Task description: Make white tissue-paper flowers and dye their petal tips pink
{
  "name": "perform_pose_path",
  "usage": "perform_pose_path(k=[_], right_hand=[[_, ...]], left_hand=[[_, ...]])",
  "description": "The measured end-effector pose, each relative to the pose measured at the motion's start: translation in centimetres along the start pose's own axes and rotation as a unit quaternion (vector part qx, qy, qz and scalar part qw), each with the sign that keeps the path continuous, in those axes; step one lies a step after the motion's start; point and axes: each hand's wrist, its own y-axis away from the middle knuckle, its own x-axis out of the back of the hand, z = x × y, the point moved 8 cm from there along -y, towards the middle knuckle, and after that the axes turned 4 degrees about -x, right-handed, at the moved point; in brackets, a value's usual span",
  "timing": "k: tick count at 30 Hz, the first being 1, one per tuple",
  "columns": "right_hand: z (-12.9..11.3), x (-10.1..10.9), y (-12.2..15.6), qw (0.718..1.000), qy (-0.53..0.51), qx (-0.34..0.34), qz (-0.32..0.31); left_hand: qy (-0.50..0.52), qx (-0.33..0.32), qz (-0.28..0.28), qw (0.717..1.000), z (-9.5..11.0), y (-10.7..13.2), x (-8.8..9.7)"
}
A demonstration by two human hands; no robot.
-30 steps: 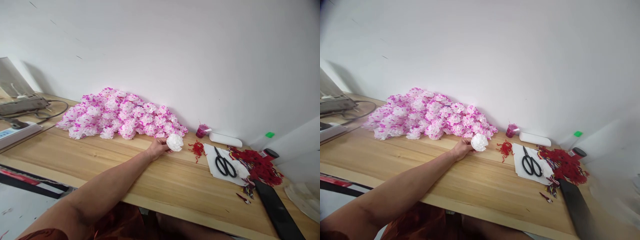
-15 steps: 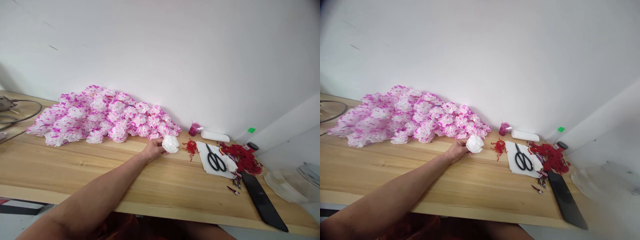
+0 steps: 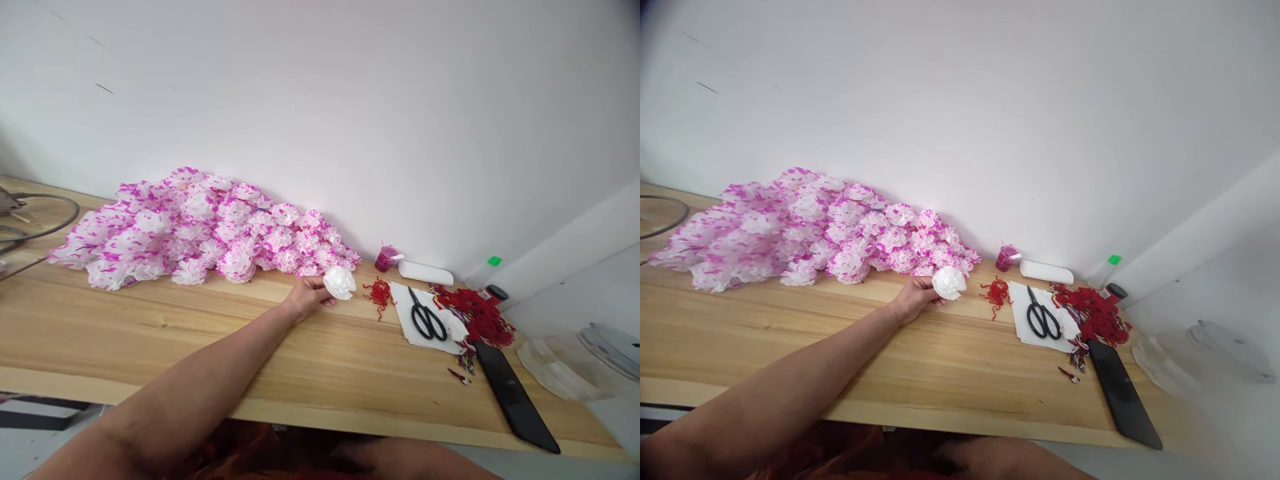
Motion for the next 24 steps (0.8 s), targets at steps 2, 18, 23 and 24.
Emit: perform_pose_path(k=[2, 18, 23, 24], right_hand=[[-0.2, 0.9, 0.5, 0.996, 0.018, -0.033, -0.078], [-4.9, 15.6, -9.0, 0.860, -0.305, 0.184, 0.365], [-3.6, 16.0, -9.3, 0.801, -0.406, 0.161, 0.409], [-3.6, 16.1, -9.3, 0.797, -0.408, 0.166, 0.414]], left_hand=[[0.006, 0.002, 0.002, 1.000, 0.1, 0.0, 0.0], [0.038, -0.008, -0.027, 0.999, 0.5, 0.9, -1.0], [0.017, 0.011, -0.039, 0.999, -0.2, 0.7, -1.1], [0.019, 0.017, -0.037, 0.999, -0.4, 0.6, -1.0]])
